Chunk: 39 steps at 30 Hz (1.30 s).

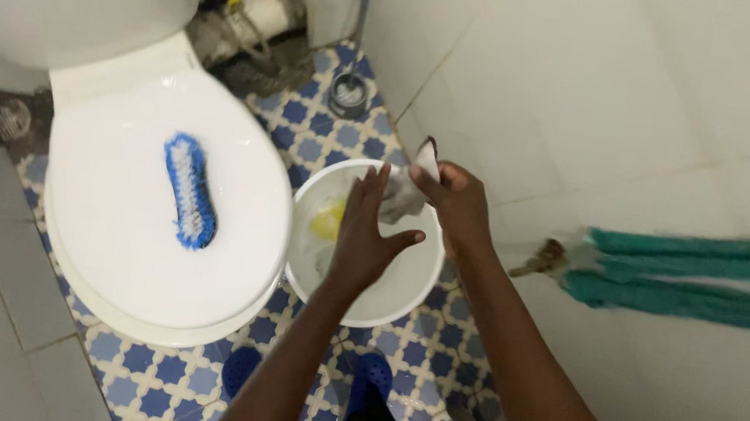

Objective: The person scrubs the top of a white toilet cistern with a blue brush, then wipes it with a white cloth and a yellow cloth. The person repeatedly scrubs and wipes the cistern surface using water from a nearby bucket.

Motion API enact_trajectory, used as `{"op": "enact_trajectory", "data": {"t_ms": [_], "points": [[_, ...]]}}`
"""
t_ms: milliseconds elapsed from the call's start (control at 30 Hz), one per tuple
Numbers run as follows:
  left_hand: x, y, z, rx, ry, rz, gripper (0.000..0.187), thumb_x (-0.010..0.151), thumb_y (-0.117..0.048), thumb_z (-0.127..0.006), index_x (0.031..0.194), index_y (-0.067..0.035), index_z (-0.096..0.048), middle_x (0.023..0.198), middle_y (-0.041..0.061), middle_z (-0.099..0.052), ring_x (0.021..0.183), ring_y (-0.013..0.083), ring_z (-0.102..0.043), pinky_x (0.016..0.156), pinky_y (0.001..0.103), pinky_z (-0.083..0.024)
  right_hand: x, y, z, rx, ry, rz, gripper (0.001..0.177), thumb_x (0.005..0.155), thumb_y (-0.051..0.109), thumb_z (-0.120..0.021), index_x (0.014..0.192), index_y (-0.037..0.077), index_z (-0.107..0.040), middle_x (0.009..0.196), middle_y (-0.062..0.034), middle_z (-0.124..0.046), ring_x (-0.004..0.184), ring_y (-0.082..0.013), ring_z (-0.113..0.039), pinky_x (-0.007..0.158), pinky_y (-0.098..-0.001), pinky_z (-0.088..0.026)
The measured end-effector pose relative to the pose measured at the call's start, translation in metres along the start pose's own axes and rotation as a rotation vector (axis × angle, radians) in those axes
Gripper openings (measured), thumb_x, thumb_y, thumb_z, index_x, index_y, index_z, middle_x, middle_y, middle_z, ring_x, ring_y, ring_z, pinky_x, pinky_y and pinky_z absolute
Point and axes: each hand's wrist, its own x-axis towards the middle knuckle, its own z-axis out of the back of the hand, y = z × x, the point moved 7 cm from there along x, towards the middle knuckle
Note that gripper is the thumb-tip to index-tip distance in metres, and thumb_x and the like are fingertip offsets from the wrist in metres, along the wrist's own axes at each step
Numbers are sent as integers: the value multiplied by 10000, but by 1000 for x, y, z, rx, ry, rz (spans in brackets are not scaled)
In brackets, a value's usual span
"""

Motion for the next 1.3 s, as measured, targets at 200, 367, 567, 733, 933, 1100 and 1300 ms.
{"op": "enact_trajectory", "data": {"t_ms": [200, 367, 567, 733, 933, 1100, 1300], "points": [[19, -119, 57, -61, -80, -203, 754, 730, -307, -964, 1344, -111, -573, 1328, 150, -644, 1231, 299, -619, 1017, 395, -539, -67, 154, -2, 608, 38, -44, 256, 916, 175, -701, 1057, -28, -634, 971, -135, -689, 898, -216, -683, 795, -337, -587], [19, -191, 88, -456, 91, 124, 653, 879, -322, -761, 1428, -74, -506, 1203, 90, -676, 1024, 206, -660, 817, 311, -560, -78, 193, 31, 609, -141, 120, 320, 893, -49, -630, 1189, -48, -507, 1105, -158, -616, 1015, -254, -644, 896, -392, -575], [4, -272, 103, -648, -11, -52, 675, 939, -368, -742, 1444, -58, -418, 1307, 140, -588, 1161, 209, -641, 935, 308, -578, -92, 203, 21, 616, 2, 291, 514, 911, 101, -556, 1411, 24, -467, 1357, -128, -562, 1219, -241, -583, 1035, -389, -503], [-18, -305, 93, -203, 119, -73, 836, 960, -431, -760, 1540, -52, -292, 1485, 212, -465, 1324, 373, -509, 1064, 500, -425, -125, 223, -21, 961, 616, -37, 783, 1018, 592, -556, 1443, -58, -454, 1371, -241, -575, 1206, -345, -647, 1059, -450, -564], [-49, -348, 122, 948, 444, -441, 1210, 728, -510, -866, 1617, -282, -77, 1719, 29, -40, 1600, 301, -139, 1279, 575, -118, -125, 238, 14, 497, 587, -296, 481, 870, 273, -743, 1286, 98, -578, 1175, -45, -707, 1133, -167, -667, 901, -321, -652], [-41, -383, 141, 1070, 182, -1040, 944, 872, -258, -745, 1619, -389, -183, 1703, -20, -214, 1528, 266, -335, 1222, 603, -249, -123, 259, 21, 162, 802, -267, 282, 876, 122, -846, 1059, 56, -641, 795, -33, -611, 662, -82, -565, 497, -204, -434], [-5, -369, 135, 487, 500, -325, 367, 1118, -360, -516, 1438, -179, -512, 1282, 125, -630, 1140, 277, -664, 986, 423, -552, -134, 285, 13, -220, 640, -257, 195, 802, 116, -829, 896, 59, -668, 675, 13, -596, 533, -36, -504, 411, -201, -359]]}}
